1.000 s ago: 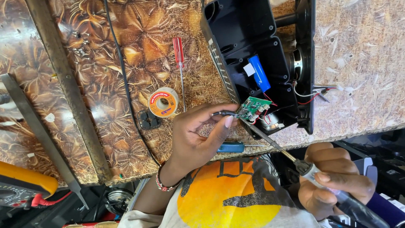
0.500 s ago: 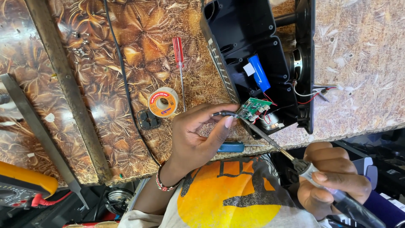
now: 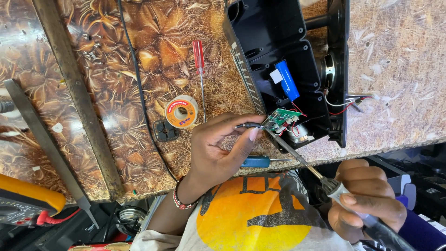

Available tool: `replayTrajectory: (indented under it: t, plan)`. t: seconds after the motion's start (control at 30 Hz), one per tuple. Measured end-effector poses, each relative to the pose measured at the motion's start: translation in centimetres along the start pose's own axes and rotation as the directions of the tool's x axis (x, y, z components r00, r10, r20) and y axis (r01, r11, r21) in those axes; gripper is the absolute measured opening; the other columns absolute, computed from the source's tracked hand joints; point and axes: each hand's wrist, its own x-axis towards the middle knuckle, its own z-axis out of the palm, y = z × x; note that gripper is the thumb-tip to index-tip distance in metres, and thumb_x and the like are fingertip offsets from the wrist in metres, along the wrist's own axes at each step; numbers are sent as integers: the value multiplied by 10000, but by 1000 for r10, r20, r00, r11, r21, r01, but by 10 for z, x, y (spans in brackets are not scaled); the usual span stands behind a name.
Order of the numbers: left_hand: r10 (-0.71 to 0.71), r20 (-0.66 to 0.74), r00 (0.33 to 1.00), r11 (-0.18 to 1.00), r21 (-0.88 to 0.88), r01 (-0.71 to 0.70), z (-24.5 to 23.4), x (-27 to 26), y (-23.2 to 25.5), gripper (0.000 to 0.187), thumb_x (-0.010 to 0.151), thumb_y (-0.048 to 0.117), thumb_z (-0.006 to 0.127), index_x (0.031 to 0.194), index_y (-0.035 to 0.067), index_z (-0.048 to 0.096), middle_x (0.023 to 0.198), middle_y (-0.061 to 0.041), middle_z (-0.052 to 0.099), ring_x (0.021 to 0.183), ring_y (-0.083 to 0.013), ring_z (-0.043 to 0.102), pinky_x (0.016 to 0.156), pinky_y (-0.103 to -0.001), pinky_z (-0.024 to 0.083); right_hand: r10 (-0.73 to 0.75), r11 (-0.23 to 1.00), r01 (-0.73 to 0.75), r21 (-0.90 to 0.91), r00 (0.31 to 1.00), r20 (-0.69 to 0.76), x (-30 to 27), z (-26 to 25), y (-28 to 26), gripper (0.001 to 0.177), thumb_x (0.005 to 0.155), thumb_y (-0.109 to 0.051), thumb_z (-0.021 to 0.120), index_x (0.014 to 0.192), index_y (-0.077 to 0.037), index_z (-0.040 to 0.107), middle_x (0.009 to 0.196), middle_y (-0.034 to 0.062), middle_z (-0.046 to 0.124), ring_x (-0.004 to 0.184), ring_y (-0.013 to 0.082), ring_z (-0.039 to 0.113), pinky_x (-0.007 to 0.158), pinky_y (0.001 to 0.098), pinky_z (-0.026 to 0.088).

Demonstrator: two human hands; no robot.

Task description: The person solders a green circuit board using a soldering iron and solder wire. They hold the board in one hand and apply solder to various points on the board while working at a cluttered workbench.

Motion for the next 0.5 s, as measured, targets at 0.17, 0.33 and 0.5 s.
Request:
replayTrajectory:
  t: [0.17,0.33,0.5]
  plan:
    - [13,-6,1000,1000,-27,-13,1,0,-2,230,998,211,657,1147,52,731,910,-67,790,760,-135,733,688,-257,584,41,999,-41,-12,999,-1,-7,-4,-1,265,1088,-500,503,1204,-287,608,455,-81,317,454,118,230,570,288,398]
    - [28,-24,999,999,-17,-29,3,0,-1,229,991,192,659,1130,28,736,894,-79,790,706,-129,715,629,-253,566,6,1000,-5,12,997,-75,-13,3,2,270,1069,-469,539,1143,-224,627,477,-57,334,474,120,252,549,301,360]
    - [20,-25,999,999,-42,-21,3,-1,-2,203,991,156,662,1138,30,725,910,-100,791,755,-146,770,651,-239,618,-63,998,64,-10,997,47,-9,-5,3,295,1076,-403,511,1230,-163,582,467,-46,308,450,136,232,548,299,430]
